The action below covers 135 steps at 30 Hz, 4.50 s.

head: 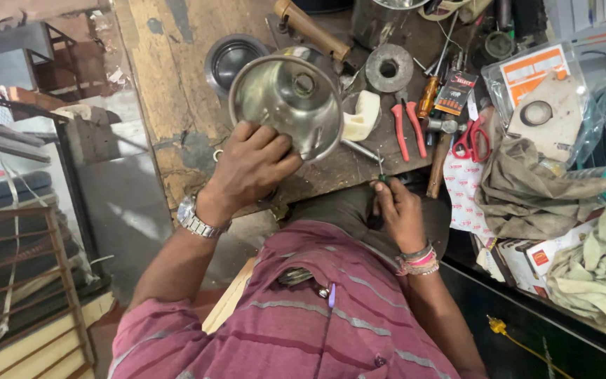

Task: The person disassembles a metal kettle, removes internal components, and uses a hammer and screwdriver to adjust parts. They then reassemble the kettle and place it on the workbench.

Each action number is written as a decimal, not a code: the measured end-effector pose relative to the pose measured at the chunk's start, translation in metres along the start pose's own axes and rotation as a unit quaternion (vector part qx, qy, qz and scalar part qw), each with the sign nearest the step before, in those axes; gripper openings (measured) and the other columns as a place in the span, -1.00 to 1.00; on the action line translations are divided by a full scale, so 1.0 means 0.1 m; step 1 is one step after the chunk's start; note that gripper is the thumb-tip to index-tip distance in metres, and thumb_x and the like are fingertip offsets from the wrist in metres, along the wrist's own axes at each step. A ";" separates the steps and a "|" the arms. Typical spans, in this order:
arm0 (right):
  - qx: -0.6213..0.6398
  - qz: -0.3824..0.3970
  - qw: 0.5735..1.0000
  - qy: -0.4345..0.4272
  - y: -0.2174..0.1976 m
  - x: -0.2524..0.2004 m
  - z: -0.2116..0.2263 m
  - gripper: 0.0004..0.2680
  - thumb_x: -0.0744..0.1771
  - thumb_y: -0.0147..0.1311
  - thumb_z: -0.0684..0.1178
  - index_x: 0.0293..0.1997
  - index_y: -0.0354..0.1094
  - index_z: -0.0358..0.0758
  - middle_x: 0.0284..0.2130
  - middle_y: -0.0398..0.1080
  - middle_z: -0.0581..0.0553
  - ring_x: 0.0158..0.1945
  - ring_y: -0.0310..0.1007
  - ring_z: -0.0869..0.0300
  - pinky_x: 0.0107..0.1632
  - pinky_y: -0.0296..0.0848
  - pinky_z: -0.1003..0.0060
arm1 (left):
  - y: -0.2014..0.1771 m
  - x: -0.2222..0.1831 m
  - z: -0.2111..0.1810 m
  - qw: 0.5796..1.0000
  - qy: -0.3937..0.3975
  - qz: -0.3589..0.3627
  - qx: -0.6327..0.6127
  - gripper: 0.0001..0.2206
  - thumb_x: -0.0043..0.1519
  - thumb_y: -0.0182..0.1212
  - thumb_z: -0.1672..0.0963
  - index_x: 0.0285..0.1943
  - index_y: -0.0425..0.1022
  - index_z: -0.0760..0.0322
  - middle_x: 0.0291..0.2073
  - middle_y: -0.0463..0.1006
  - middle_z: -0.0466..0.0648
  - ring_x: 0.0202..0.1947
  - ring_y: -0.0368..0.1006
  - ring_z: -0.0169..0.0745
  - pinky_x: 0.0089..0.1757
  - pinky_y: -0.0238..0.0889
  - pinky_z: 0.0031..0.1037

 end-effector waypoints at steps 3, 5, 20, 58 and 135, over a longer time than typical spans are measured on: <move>0.003 -0.003 1.000 0.023 -0.06 -0.01 -0.07 -0.82 0.43 0.00 -0.02 -0.14 0.46 -0.33 -0.65 0.38 -0.07 -0.58 0.37 0.29 -0.46 0.29 0.33 | -0.03 0.03 -0.01 1.000 0.009 0.013 0.009 -0.88 0.17 0.17 0.11 -0.14 0.49 0.11 -0.27 0.43 -0.17 -0.19 0.33 -0.23 -0.12 0.17 -0.36; -0.004 0.000 0.999 0.033 -0.10 0.00 -0.09 -0.81 0.44 0.01 -0.01 -0.15 0.46 -0.34 -0.66 0.38 -0.07 -0.57 0.37 0.30 -0.44 0.30 0.34 | -0.01 0.03 -0.01 1.000 0.007 0.026 0.010 -0.85 0.18 0.16 0.11 -0.11 0.51 0.13 -0.27 0.43 -0.17 -0.19 0.34 -0.23 -0.11 0.17 -0.36; -0.134 -0.111 0.972 -0.156 -0.43 -0.01 0.29 -0.78 0.45 0.09 -0.07 0.18 0.41 -0.41 -0.13 0.50 -0.33 -0.07 0.53 -0.08 -0.06 0.45 0.16 | 0.13 -0.05 -0.03 0.998 -0.029 0.061 0.009 -0.85 0.19 0.16 0.20 -0.14 0.55 0.04 -0.19 0.52 -0.19 -0.01 0.41 -0.30 0.23 0.08 -0.04; -0.276 -0.160 0.948 -0.010 -2.07 -0.10 -0.61 -0.76 0.22 0.11 -0.26 -0.03 0.48 -0.28 -0.19 0.45 -0.30 -0.11 0.49 -0.25 -0.01 0.45 0.00 | 1.25 -0.47 -0.03 0.936 -0.243 0.140 -0.214 -0.70 -0.09 0.52 0.05 -0.31 0.60 0.28 0.41 0.25 0.27 -0.08 0.56 0.22 -0.22 0.48 -0.15; -0.092 -0.155 0.921 -0.346 0.51 0.91 1.26 -0.74 0.44 0.02 -0.16 0.31 0.37 -0.27 0.15 0.39 -0.20 0.18 0.47 -0.12 0.19 0.47 0.01 | 1.07 -0.57 -0.24 0.239 -0.423 -0.331 -0.809 -0.27 0.35 0.10 -0.25 0.41 0.32 0.38 0.07 0.56 0.07 -0.01 0.53 -0.05 -0.14 0.50 -0.42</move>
Point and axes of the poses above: each hand's wrist, its own x-axis towards the middle knuckle, its own y-axis out of the palm, z = x × y, the point moved 4 cm from there along x, towards the middle knuckle
